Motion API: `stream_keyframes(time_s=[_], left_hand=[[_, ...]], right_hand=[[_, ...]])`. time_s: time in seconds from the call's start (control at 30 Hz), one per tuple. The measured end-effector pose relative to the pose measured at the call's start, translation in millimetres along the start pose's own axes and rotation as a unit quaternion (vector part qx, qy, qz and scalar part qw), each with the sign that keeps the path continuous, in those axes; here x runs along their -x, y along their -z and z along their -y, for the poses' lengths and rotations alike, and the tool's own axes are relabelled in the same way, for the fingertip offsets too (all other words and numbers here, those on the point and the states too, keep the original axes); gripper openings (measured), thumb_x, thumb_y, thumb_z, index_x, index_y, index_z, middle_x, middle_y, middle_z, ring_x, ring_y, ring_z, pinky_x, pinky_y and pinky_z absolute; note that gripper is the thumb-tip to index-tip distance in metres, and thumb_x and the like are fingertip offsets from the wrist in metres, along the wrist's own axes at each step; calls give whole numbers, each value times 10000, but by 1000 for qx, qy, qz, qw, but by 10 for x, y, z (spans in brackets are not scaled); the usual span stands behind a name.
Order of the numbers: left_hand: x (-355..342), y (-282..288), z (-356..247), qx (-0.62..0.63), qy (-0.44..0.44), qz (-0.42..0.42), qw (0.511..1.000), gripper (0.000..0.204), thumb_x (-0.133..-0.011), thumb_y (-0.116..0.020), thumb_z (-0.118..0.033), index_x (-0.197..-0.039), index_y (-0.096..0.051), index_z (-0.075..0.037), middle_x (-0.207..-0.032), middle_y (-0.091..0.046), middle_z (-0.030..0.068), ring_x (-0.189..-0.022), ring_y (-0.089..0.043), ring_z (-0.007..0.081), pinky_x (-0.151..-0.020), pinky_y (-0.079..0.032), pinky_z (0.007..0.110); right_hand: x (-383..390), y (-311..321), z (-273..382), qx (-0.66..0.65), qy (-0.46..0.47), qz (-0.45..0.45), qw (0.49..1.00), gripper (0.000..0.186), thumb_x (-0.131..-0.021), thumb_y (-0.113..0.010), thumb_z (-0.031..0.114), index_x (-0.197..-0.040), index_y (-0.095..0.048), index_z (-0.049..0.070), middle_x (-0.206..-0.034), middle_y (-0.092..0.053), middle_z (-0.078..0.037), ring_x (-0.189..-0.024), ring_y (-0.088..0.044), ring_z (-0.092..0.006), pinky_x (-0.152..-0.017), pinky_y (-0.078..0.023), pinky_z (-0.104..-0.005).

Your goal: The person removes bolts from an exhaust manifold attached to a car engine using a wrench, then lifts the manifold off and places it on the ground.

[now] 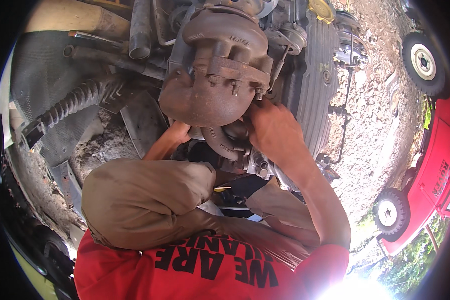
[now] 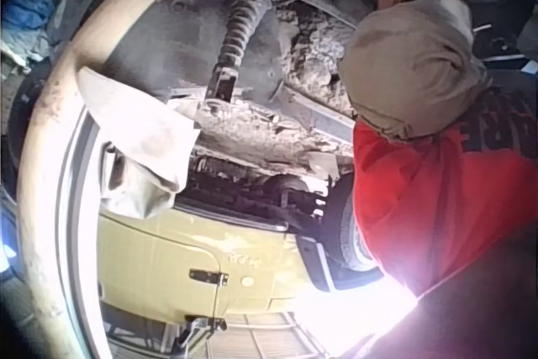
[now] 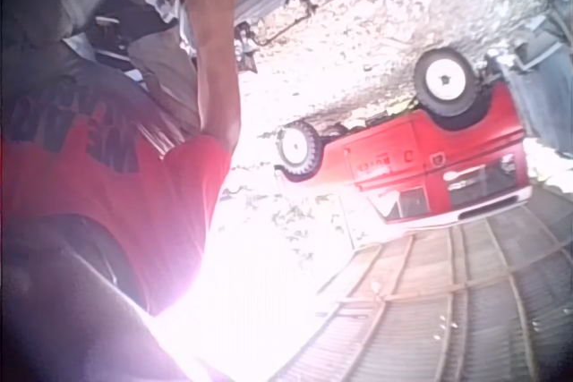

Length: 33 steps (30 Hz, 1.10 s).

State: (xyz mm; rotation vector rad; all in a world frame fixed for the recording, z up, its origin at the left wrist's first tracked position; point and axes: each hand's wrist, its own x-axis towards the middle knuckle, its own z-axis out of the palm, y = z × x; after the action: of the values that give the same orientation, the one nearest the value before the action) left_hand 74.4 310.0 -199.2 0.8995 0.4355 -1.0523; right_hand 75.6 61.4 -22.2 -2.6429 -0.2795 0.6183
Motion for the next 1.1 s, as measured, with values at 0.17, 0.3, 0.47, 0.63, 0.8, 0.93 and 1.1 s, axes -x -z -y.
stream_keyframes(time_s=[0.17, 0.3, 0.47, 0.63, 0.8, 0.93, 1.1], left_hand=[[-29, 18, 54, 14, -23, -24, 999, 636, -992, -580, -436, -1482, -384, -81, -1438, -516, 92, -1280, -543, 208, -1054, -481, 421], [-13, 6, 15, -5, -10, 4, 1000, 726, -968, -586, -503, -1519, -318, -114, -1498, -446, 73, -1366, -445, 210, -1116, -389, 450], [-42, 104, 69, -6, -19, 31, 999, 782, -951, -595, -542, -1536, -288, -124, -1528, -412, 70, -1405, -402, 214, -1147, -345, 464], [-38, 74, 74, 4, -24, 8, 1000, 779, -949, -594, -550, -1530, -303, -121, -1519, -425, 72, -1401, -408, 211, -1144, -347, 463], [-15, 43, 44, -8, -24, 13, 1000, 780, -944, -604, -547, -1526, -311, -119, -1507, -437, 76, -1392, -419, 213, -1142, -355, 460], [15, 1, 18, 13, -46, 34, 998, 762, -943, -615, -528, -1512, -339, -103, -1484, -466, 82, -1359, -462, 217, -1129, -382, 455], [-84, 122, 109, 65, -21, 12, 998, 704, -967, -593, -491, -1495, -357, -91, -1459, -491, 86, -1318, -503, 219, -1085, -443, 444]], right_hand=[[-16, -23, 8, 16, -11, -14, 1000, 275, -791, -715, 146, -993, -627, -17, -967, -627, -201, -867, -642, -409, -793, -527, -485], [17, -39, -33, -3, 27, -26, 999, 285, -753, -731, 128, -988, -644, -9, -960, -630, -217, -880, -609, -416, -784, -483, -501], [-8, -8, 41, 15, -32, -19, 999, 261, -802, -719, 164, -982, -634, -5, -958, -633, -200, -861, -644, -405, -782, -527, -487], [2, -11, -2, -2, 8, -31, 999, 248, -803, -716, 162, -981, -646, 4, -952, -637, -200, -853, -636, -406, -770, -514, -493], [-5, -45, 21, -8, -17, -39, 999, 250, -748, -712, 107, -966, -660, -3, -959, -634, -199, -865, -617, -405, -787, -493, -493], [-11, -4, -4, -2, 65, -23, 998, 264, -756, -710, 103, -995, -656, 1, -975, -628, -197, -870, -618, -407, -786, -500, -489], [-31, -23, 58, 11, -28, -18, 999, 257, -771, -699, 87, -1015, -659, 17, -994, -621, -196, -887, -621, -419, -786, -501, -502]])
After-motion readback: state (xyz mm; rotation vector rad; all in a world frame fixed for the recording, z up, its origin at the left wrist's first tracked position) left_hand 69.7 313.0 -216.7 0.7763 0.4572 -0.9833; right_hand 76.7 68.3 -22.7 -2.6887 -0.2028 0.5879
